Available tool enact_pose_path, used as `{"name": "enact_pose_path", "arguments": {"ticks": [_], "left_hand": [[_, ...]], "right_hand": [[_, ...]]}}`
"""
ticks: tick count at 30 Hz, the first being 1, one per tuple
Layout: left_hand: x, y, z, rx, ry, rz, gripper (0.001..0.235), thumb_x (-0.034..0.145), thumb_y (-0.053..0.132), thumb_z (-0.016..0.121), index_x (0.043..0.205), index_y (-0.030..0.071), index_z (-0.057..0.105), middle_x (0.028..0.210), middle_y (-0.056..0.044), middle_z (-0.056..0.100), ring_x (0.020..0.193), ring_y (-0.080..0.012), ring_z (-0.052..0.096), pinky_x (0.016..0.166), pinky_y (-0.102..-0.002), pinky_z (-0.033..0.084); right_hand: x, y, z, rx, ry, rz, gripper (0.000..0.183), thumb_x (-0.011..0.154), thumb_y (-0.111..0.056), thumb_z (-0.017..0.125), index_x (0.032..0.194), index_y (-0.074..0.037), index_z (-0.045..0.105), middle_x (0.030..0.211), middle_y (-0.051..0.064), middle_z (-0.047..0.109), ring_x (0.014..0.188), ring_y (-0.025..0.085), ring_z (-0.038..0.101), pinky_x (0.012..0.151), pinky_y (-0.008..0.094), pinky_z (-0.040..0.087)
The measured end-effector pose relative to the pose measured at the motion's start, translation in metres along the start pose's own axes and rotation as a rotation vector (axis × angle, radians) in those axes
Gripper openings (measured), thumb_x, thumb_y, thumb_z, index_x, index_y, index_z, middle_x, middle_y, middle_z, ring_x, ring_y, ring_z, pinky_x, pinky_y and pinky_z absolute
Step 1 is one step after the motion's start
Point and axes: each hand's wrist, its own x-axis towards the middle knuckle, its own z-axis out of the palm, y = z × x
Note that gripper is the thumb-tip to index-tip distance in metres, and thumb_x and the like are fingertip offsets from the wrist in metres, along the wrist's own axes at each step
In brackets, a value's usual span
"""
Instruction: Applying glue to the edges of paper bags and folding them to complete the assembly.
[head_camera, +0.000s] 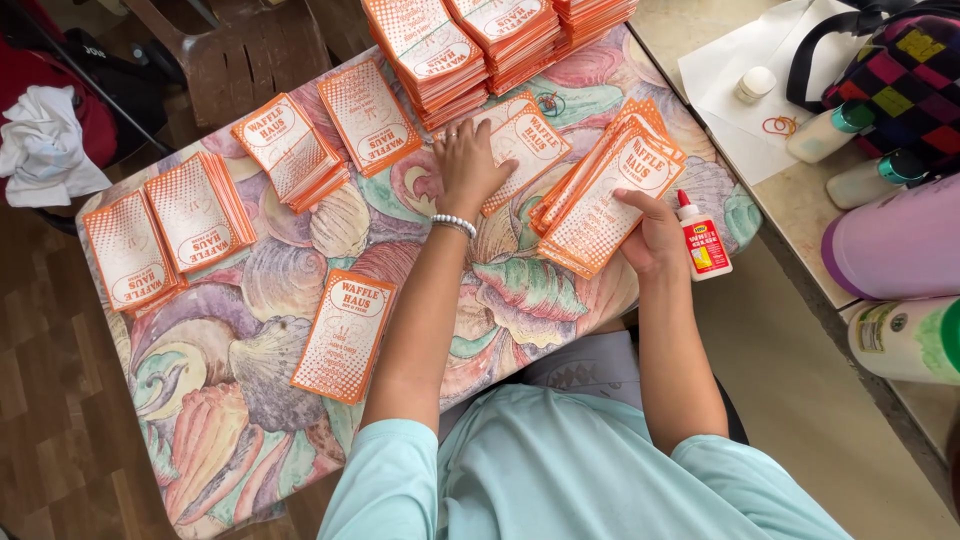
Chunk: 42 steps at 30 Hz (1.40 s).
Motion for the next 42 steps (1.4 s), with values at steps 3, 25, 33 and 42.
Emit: {"name": "enact_pose_path", "arguments": {"ticks": [3,25,33,42], "left_hand": [[0.009,0.004,-0.013,-0.112,-0.143,-0.028,0.098,0.073,0.057,0.090,0.148,0.008,0.049,0.152,-0.019,0.042,0.146,-0.0400,0.036,0.113,-0.065,0.037],[0.038,0.005,-0.022,-0.025,-0.188,0.025,0.101,0.061,0.072,0.088,0.139,0.015,0.059,0.127,-0.008,0.055,0.127,-0.0322,0.052,0.100,-0.055,0.043],[0.055,0.014,-0.027,-0.033,-0.313,0.032,0.077,0.063,0.052,0.098,0.123,0.015,0.066,0.140,-0.015,0.048,0.133,-0.0354,0.045,0.114,-0.056,0.032],[0.075,0.020,-0.027,-0.095,-0.393,-0.066,0.040,0.086,0.034,0.083,0.117,0.012,0.069,0.132,-0.011,0.057,0.130,-0.0315,0.049,0.115,-0.053,0.034]], "right_hand": [[-0.003,0.001,0.003,-0.004,0.026,0.017,0.059,0.080,0.002,0.078,0.135,-0.008,0.063,0.130,0.014,0.071,0.123,0.041,0.068,0.109,0.062,0.050],[-0.024,-0.001,0.010,-0.009,0.028,-0.010,0.048,0.079,0.001,0.077,0.126,-0.005,0.068,0.120,0.014,0.074,0.116,0.037,0.071,0.107,0.056,0.053],[-0.027,-0.007,0.009,0.067,0.004,0.089,0.056,0.077,0.002,0.072,0.131,-0.004,0.061,0.128,0.014,0.070,0.117,0.033,0.068,0.105,0.049,0.055],[-0.022,-0.002,0.005,0.042,-0.009,0.074,0.057,0.078,0.001,0.071,0.134,-0.004,0.059,0.132,0.015,0.069,0.120,0.032,0.066,0.108,0.046,0.054]]}}
